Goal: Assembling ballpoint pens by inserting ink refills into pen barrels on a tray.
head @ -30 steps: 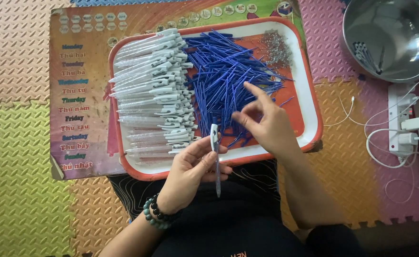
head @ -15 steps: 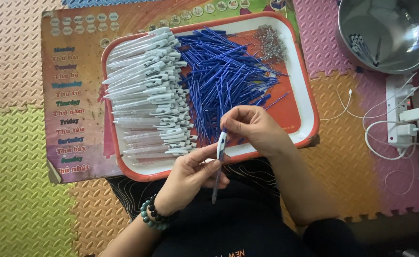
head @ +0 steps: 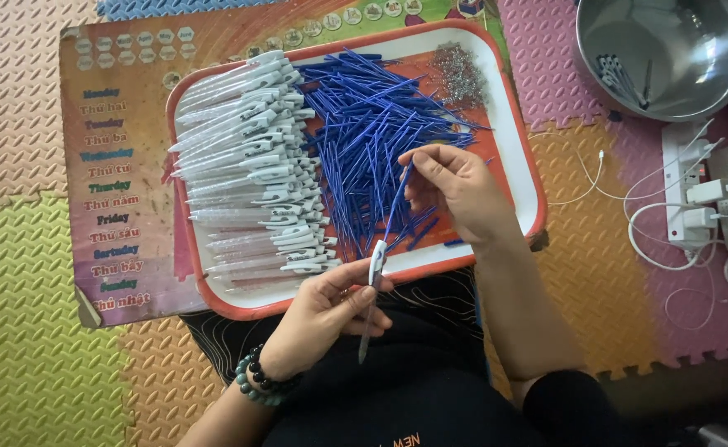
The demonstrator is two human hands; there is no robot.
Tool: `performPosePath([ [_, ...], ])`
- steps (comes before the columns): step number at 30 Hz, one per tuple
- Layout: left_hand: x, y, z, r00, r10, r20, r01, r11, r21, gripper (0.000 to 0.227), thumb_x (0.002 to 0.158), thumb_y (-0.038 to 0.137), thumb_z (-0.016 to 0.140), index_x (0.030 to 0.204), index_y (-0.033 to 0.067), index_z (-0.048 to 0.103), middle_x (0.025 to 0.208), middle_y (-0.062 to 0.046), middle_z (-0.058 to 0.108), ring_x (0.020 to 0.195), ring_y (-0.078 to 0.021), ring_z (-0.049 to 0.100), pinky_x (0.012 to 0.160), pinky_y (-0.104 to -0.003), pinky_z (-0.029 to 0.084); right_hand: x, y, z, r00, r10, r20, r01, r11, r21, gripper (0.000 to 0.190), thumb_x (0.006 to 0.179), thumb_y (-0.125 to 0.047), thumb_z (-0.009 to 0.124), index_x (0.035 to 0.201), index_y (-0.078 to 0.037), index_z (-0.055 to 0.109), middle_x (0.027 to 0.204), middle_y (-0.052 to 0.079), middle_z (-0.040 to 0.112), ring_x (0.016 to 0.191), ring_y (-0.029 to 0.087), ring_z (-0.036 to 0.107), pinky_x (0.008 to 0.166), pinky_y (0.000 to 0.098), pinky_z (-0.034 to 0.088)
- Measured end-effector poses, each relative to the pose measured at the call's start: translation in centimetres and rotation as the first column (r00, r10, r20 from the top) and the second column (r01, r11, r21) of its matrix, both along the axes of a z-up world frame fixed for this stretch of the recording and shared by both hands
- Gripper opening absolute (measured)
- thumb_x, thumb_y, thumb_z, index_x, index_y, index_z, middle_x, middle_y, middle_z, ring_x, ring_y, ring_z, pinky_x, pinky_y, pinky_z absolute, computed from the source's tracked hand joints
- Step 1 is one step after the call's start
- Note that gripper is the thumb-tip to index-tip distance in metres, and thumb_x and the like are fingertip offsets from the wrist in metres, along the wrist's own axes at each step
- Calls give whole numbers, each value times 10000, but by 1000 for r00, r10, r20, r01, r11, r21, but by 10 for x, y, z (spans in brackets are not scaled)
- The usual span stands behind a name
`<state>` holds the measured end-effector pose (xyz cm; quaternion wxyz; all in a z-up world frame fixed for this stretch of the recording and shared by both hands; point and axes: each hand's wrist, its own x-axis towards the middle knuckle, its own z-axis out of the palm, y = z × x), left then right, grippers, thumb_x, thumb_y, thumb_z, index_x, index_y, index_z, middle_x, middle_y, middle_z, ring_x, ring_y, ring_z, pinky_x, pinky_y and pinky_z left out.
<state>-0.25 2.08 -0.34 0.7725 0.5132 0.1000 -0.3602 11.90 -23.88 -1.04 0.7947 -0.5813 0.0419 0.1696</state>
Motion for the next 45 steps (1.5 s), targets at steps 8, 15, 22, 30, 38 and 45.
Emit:
performPosePath([
  [8,3,1,3,992,-92,82,99,991,-85,778,1077,21,612,1787,151,323,1247,-157,667,885,-236,798,811,-370,752,7,1,-8,998,-44,34,44,999,-4,222,1136,-257,679,1172,-37,682,948,116,778,689,127,708,590,266,614],
  [15,3,2,9,999,-12,45,20,983,-184,795,1079,69,617,1791,113,266,1292,-198,657,933,-289,813,828,-412,753,-23,17,11,904,114,412,149,819,-554,330,1112,-310,702,1328,-62,736,980,23,715,784,87,597,661,237,486],
  [22,1,-2,18,996,87,-14,-88,971,-222,716,1101,164,632,1711,81,268,1084,-161,710,799,-301,838,719,-352,726,-45,28,-16,944,287,-165,-277,958,79,334,1085,-179,696,1273,90,761,1068,189,816,805,178,751,660,261,617],
  [30,-10,9,40,998,58,-18,-60,984,-170,402,1109,94,581,1491,77,456,830,-175,736,628,-326,781,592,-371,674,-39,23,-30,928,208,-308,-82,923,377,237,1178,-251,600,1230,-21,628,997,188,802,767,277,824,619,339,671],
  [38,-14,14,44,997,44,55,-38,993,-114,471,1102,120,584,1539,57,420,797,-157,721,617,-331,798,588,-365,670,-38,19,-37,937,162,-310,-40,930,366,247,1195,-290,554,1254,-52,580,1002,194,786,803,332,839,605,340,695],
  [45,-3,60,50,865,-312,393,18,802,597,594,998,59,691,1549,117,477,1074,-64,868,765,-152,925,608,-253,785,-32,-7,-35,940,25,-340,85,948,307,238,1174,-303,600,1266,-86,627,1076,151,747,932,318,802,732,405,664],
])
